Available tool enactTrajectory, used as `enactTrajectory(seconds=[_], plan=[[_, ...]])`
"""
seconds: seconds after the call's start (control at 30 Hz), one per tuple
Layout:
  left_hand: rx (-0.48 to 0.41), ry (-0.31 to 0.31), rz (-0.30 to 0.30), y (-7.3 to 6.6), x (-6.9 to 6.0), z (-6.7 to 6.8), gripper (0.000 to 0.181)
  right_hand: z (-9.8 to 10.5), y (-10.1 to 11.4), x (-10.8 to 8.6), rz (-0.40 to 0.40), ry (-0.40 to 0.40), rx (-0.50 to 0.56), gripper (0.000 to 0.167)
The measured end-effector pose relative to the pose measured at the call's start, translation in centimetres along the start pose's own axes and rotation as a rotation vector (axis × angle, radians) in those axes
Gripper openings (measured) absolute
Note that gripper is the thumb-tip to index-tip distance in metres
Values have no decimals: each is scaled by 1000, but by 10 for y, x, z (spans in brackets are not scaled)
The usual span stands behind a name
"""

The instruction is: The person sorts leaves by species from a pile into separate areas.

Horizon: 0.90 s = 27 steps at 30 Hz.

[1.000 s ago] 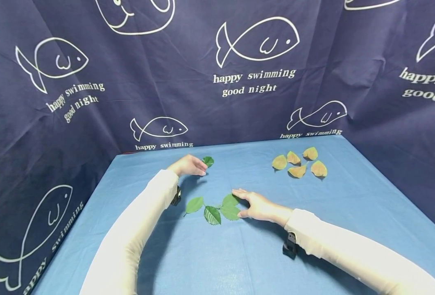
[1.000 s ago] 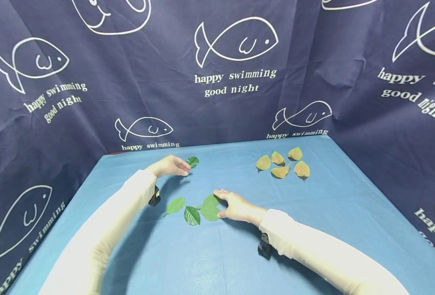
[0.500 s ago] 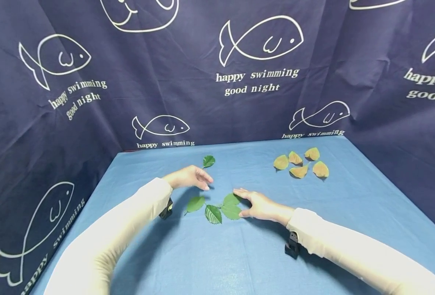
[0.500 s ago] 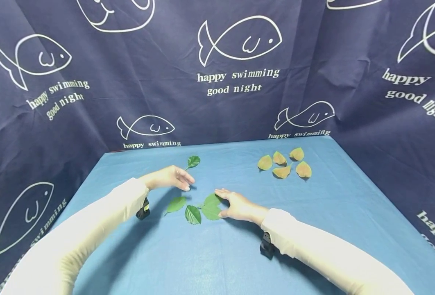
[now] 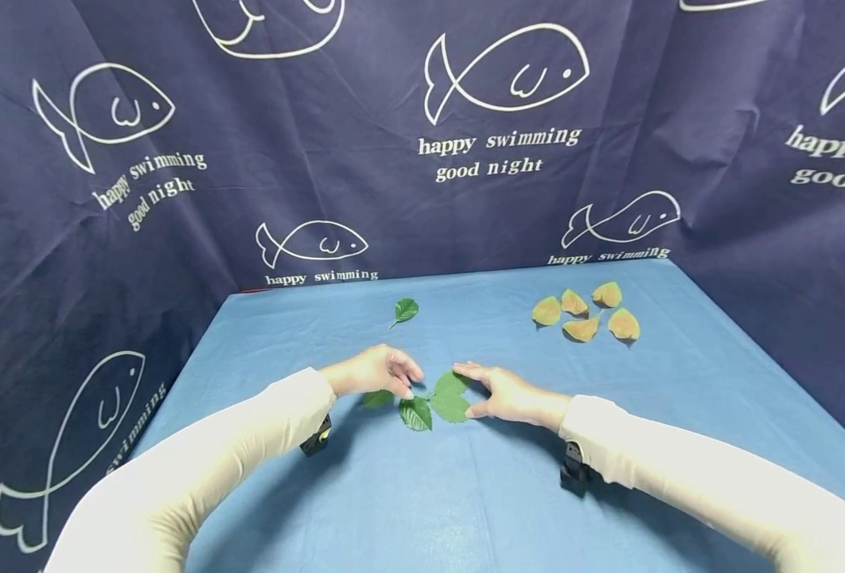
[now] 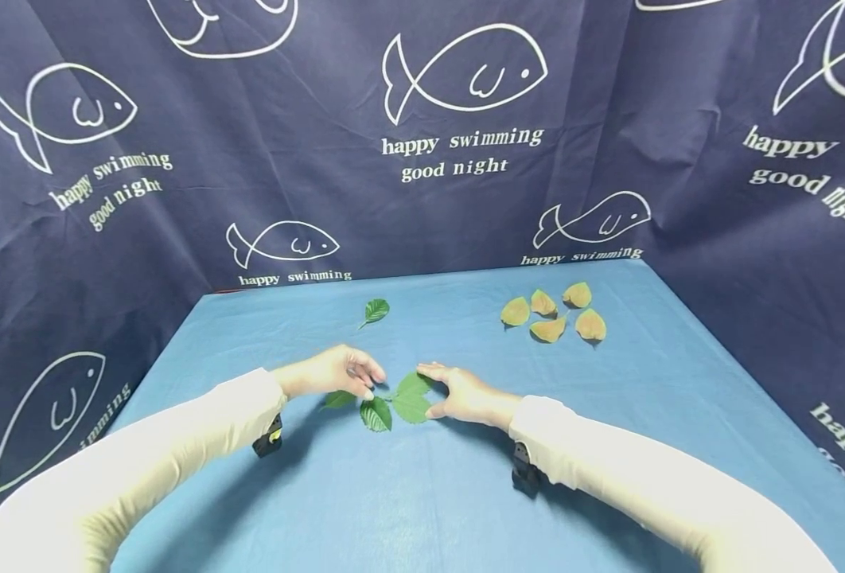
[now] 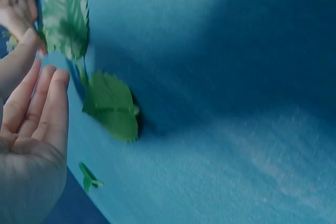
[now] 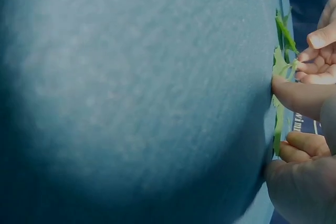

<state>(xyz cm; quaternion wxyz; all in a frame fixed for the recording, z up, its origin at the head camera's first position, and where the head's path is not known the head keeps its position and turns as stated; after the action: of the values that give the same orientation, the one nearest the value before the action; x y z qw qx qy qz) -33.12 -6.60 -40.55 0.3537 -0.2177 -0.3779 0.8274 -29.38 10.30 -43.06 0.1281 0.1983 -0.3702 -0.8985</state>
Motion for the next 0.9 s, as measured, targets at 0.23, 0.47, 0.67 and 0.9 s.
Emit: enactTrajectory(seconds=[0.23, 0.47, 0.67, 0.9], plan=[[62, -12, 5, -2, 0, -9, 26, 0, -1, 0, 18, 1, 16, 76], [61, -24, 8, -2, -2, -17, 27, 1, 1, -1, 26, -3, 8, 75], [16, -74, 46, 1, -5, -23, 20, -3, 0, -2, 18, 3, -4, 75], [10, -98, 140, 10, -7, -23, 9, 0, 0, 0, -13, 27, 25, 76]])
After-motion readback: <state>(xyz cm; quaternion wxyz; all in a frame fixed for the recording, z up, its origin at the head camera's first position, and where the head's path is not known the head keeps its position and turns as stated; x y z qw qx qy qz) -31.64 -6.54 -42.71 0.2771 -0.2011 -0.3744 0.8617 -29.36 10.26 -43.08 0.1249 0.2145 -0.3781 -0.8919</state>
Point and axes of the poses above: each hand's wrist, its own x-axis towards the middle knuckle, its own z-axis out of the back of the hand, y = z × x, the point moved 8 cm from there along x, towards the middle knuckle, and after that the axes turned 10 degrees about -z, right-handed, at the moved point
